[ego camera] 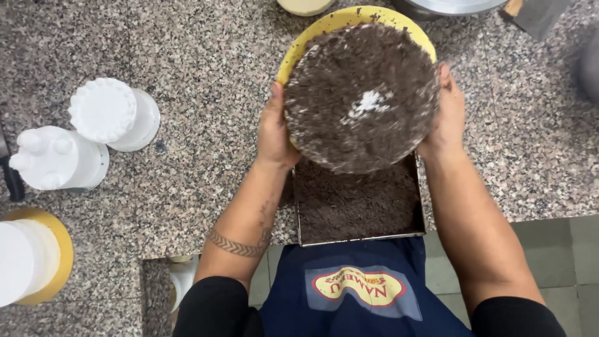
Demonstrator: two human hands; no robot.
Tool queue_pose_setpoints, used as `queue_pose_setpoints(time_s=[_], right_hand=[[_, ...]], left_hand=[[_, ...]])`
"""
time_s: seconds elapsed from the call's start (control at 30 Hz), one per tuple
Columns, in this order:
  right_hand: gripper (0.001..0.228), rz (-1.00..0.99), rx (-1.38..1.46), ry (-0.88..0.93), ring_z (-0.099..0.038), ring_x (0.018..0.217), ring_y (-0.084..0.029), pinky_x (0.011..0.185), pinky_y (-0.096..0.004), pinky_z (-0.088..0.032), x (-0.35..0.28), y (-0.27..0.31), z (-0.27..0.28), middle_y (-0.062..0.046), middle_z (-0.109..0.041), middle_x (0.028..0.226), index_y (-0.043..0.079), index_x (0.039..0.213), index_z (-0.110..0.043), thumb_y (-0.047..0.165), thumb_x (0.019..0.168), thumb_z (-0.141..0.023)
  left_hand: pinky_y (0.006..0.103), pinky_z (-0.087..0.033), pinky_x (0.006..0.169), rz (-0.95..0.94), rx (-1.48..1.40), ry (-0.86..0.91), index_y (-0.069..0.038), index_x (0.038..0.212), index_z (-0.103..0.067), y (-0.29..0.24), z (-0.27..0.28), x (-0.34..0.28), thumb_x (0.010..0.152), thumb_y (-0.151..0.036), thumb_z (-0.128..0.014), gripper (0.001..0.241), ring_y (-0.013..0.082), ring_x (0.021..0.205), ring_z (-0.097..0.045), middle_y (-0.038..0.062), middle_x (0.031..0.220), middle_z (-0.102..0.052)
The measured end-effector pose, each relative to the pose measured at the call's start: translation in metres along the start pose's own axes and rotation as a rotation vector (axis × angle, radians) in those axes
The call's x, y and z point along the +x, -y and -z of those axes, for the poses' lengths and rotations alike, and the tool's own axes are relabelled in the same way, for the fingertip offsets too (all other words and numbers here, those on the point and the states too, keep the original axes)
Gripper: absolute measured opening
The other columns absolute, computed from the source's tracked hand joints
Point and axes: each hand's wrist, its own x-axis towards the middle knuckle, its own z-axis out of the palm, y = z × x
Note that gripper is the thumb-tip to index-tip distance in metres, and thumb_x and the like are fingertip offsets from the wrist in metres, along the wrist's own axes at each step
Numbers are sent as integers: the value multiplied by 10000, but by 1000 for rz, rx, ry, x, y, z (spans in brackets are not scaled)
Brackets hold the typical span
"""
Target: Coating the sides and top of a cake with chocolate crumbles.
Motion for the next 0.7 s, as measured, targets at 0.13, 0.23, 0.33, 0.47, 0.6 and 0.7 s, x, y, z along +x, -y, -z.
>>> queue_pose_setpoints(time_s=[0.13, 0.23, 0.33, 0.47, 0.6, 0.7], right_hand=[[711, -50, -79, -55, -547, 1376, -399, 1132, -658, -435, -4, 10, -5, -169, -615, 1414, 78, 1333, -596, 629, 892, -684], [746, -69, -231, -105, -510, 1405, -394, 1108, -689, -389, 2, 18, -4, -156, -615, 1427, 125, 1263, -639, 707, 798, -685], [749, -51, -376, -169, -423, 1405, -375, 1077, -715, -300, 14, 17, 7, -132, -579, 1450, 139, 1226, -712, 743, 783, -699], [590, -103, -276, 36, -544, 1141, -314, 956, -574, -450, 20, 31, 0, -118, -632, 1176, 82, 1118, -709, 631, 902, -739], [474, -71, -338, 176, -621, 1012, -182, 910, -370, -527, 38, 29, 8, -60, -697, 1067, 39, 1135, -706, 495, 1007, -722], [448, 304, -891, 131, -577, 1002, -147, 878, -309, -498, -8, 84, -27, -16, -631, 1168, 71, 1278, -638, 434, 1030, -553]], left_hand=[[661, -250, 1097, 59, 295, -380, -159, 1582, -390, 17, 7, -3, 906, -746, -561, 912, 306, 1407, -279, 60, 1574, -381], [669, -326, 1177, 137, 77, -334, -184, 1573, -324, 12, -6, -9, 800, -730, -619, 992, 366, 1457, -359, 93, 1558, -377], [680, -379, 1169, 76, 20, -153, -98, 1525, -421, 17, -3, -9, 839, -726, -641, 955, 432, 1438, -439, 199, 1493, -499], [642, -440, 1104, 137, 40, -121, -125, 1481, -467, -3, -17, -19, 833, -742, -597, 904, 408, 1366, -515, 184, 1440, -558], [550, -514, 1093, 92, -78, -89, -63, 1478, -490, 6, -4, -21, 953, -666, -600, 807, 350, 1286, -593, 175, 1382, -600], [530, -560, 1033, -14, 9, -228, 3, 1444, -495, -2, -3, -27, 948, -645, -593, 823, 354, 1214, -643, 191, 1304, -638]])
